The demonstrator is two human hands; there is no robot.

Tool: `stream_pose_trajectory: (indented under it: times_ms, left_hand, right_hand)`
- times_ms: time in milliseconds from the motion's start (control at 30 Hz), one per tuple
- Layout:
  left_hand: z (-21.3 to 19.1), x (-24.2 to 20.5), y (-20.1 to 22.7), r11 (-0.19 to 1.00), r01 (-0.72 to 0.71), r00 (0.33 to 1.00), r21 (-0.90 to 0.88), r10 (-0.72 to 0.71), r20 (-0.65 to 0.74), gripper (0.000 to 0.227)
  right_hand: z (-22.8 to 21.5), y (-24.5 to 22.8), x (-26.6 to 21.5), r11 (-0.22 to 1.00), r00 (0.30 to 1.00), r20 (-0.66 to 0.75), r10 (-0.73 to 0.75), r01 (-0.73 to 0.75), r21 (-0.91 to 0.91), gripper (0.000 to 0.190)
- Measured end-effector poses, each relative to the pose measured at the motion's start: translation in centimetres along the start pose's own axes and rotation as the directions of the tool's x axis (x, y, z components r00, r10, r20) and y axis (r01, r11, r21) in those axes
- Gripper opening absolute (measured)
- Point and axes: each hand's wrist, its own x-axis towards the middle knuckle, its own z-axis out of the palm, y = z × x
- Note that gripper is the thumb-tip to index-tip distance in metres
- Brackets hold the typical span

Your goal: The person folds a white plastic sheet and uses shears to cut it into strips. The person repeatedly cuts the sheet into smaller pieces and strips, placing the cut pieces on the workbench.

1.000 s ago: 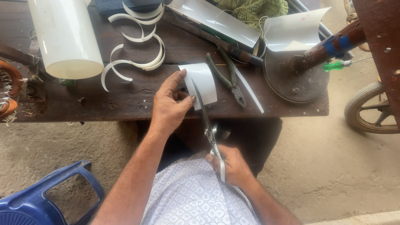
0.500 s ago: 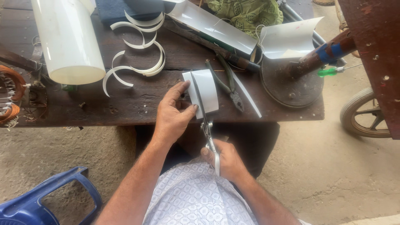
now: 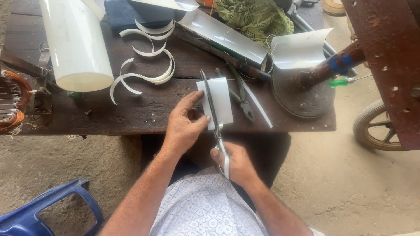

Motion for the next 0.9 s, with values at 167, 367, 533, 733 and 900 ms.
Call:
stream_pose_trajectory:
  times_ms: [167,367,533,733,900]
  left_hand:
    - [-0.1,0.4,-0.4,1.000,-0.004,1.000,-0.020,0.004,-0.017,0.068]
    - [-0.1,0.9,-1.0,0.994,-0.107,0.993,-0.023,0.106,-0.049,0.065]
    - [-3.1,3.5,0.6,0.906,-0.142,0.962,0.399,0.221,-0.159,0.062]
    - [-3.1,4.2,2.1,0.600,-0.258,0.854,0.757,0.509,-0.112,0.061]
    - [-0.9,5.7,1.3,0.446,-0.462,0.786,0.767,0.607,0.120,0.066]
  right_hand:
    - [-0.1,-0.7,0.4,1.000,1.000,-0.007,-0.007,0.007,-0.027,0.067]
    - [-0.1,-0.3,0.5,0.993,0.999,0.004,-0.034,0.033,0.112,0.063]
    - [-1.1,1.4,-1.1,0.961,0.992,0.021,-0.127,0.118,0.251,0.056]
    - [-2.6,4.3,-3.7,0.934,0.975,0.020,-0.222,0.206,0.291,0.052]
    - [-2.5,6.3,-4.7,0.897,0.978,-0.031,-0.208,0.203,0.393,0.051]
